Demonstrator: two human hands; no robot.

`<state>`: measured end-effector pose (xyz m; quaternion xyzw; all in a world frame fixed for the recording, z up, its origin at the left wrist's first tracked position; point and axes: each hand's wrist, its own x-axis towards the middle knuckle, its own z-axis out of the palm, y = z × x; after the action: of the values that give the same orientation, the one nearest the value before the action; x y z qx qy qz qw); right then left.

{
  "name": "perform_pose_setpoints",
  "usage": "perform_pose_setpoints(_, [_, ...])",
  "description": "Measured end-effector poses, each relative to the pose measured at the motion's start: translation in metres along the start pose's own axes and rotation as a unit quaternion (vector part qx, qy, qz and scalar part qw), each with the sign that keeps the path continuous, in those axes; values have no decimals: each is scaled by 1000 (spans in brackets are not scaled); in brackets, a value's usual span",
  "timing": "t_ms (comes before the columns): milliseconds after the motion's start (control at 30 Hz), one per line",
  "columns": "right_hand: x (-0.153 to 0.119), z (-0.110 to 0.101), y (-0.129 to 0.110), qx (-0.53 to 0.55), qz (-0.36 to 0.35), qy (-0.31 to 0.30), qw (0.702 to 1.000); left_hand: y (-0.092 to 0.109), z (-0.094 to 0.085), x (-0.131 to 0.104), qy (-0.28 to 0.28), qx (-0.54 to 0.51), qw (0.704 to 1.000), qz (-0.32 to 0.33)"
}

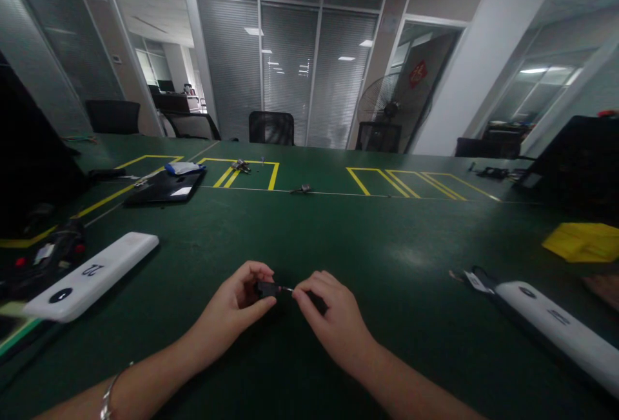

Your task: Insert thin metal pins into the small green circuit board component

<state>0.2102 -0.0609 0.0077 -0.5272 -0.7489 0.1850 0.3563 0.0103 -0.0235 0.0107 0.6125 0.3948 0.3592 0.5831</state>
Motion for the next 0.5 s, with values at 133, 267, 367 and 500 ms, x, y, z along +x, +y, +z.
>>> perform_pose_setpoints(133, [0, -1, 1, 7, -3, 2, 1000, 0, -1, 1, -23, 9, 1000, -1])
perform_pose_setpoints(267, [1, 0, 1, 10, 2, 1, 1000, -3, -4, 1, -43, 21, 999, -4])
perform_pose_setpoints(367, [1, 0, 0, 13, -2, 2, 1000, -5, -7, 1, -60, 37, 997, 5])
perform_pose_setpoints(500, [0, -1, -1, 16, -6, 1, 1000, -6, -8, 2, -76, 50, 996, 12])
